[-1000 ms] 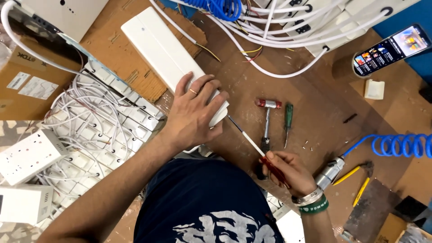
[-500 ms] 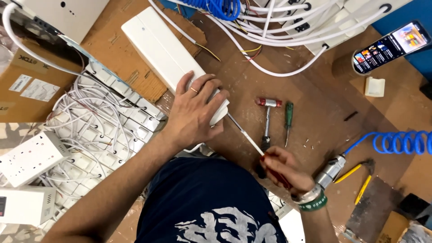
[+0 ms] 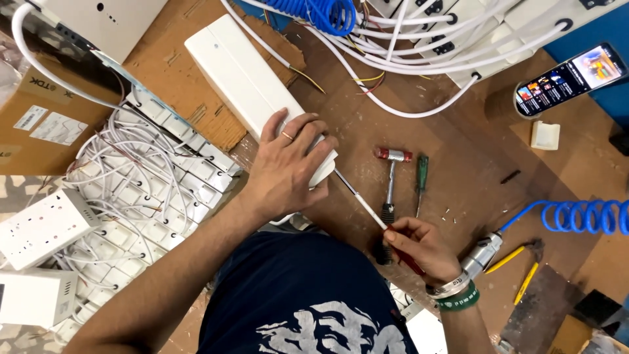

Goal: Assembling white plastic electrical housing units using screwdrivers, a hammer, and a pneumatic tool.

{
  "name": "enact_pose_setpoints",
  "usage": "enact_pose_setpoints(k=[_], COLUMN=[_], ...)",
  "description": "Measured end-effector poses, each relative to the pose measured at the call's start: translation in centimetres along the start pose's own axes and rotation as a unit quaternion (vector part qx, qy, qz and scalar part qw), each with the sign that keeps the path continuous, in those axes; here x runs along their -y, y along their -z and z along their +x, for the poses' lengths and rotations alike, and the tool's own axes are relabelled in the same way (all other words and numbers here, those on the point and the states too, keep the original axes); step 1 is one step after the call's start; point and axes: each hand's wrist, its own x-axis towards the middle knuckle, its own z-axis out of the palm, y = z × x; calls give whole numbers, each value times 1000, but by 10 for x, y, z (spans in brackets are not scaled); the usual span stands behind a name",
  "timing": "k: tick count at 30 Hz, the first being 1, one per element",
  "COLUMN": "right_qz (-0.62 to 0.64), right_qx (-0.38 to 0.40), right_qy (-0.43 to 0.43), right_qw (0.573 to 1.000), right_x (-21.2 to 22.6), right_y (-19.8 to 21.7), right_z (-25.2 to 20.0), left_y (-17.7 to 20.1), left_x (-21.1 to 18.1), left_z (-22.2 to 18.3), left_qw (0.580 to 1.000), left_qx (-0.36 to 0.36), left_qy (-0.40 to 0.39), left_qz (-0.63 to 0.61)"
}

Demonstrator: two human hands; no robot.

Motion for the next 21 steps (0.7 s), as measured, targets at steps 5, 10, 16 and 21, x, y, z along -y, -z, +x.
enact_pose_setpoints(k=[5, 10, 16, 21], right_qz=[17, -61, -19, -4], right_qx=[38, -6, -34, 7], right_qy=[-33, 38, 37, -28], right_qw=[999, 997, 999, 1000], right_x=[4, 5, 14, 14], right_y=[0, 1, -5, -1], right_z=[3, -5, -5, 1], left_y=[-2, -1, 2, -2], left_x=[0, 0, -1, 1], left_z=[-1, 0, 2, 1], left_qw=[1000, 1000, 1000, 1000], left_qx=[3, 5, 0, -1], left_qy=[0, 2, 4, 0], left_qz=[-6, -2, -6, -8])
